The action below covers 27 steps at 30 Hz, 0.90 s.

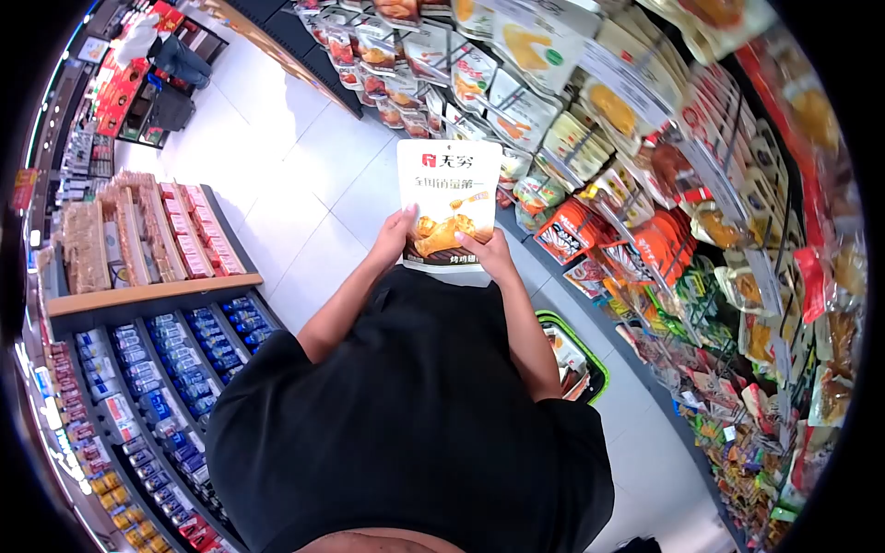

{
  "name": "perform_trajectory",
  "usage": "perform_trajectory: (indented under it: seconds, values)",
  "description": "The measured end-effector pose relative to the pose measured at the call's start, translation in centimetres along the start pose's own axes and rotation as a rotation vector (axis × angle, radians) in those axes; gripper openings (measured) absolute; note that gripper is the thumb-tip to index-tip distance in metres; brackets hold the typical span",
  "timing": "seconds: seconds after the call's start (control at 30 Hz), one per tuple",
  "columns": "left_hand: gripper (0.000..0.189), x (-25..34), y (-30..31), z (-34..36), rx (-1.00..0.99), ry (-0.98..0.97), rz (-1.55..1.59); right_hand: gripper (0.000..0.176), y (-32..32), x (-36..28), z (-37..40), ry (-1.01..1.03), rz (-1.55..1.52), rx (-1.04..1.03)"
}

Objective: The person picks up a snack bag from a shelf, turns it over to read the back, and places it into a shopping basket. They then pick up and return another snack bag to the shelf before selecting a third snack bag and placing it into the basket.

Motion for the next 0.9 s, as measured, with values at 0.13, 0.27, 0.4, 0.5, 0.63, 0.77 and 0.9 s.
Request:
perform_trajectory:
  seconds: [0.13,0.27,0.4,0.5,0.63,0.77,0.9]
  values:
    - [0.058,-0.4,5.9,-0.8,-0.007,0.009,0.074,0.037,-3.9,1.8,-3.4,-0.043,0.08,-0.015]
    - [0.061,-0.9,13.5,-1.4,-0.033,-0.046,0.181,0.041,-9.6,5.8,-6.9,-0.099,0.085,-0.033]
    - [0.065,-0.3,22.9,-1.0,0.054,0.04,0.106,0.05,-17.2,9.5,-10.5,-0.103,0.024,0.017]
    - [0.068,-2.7,28.2,-2.1,0.126,0.026,0.2,0.045,-22.0,10.7,-12.6,-0.208,0.09,0.004]
    - [0.071,-3.9,33.3,-2.3,0.121,-0.109,0.361,0.038,-27.5,9.0,-15.4,-0.212,0.193,-0.11]
    - [0.07,-4.1,36.4,-2.0,0.035,-0.112,0.511,0.043,-29.6,4.5,-19.0,-0.142,0.442,-0.078]
    - [0.067,-3.3,38.5,-1.2,0.049,-0.136,0.554,0.039,-32.0,-2.1,-23.6,-0.013,0.419,-0.05]
Point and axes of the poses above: each hand's wrist, its own z-axis away from the middle knuckle, its own y-axis out of the back of the hand, x = y × z, the point moved 5 cm from there along -z, towards the middle knuckle, and after that the axes turned 10 degrees about -z, right-handed, at the moved point
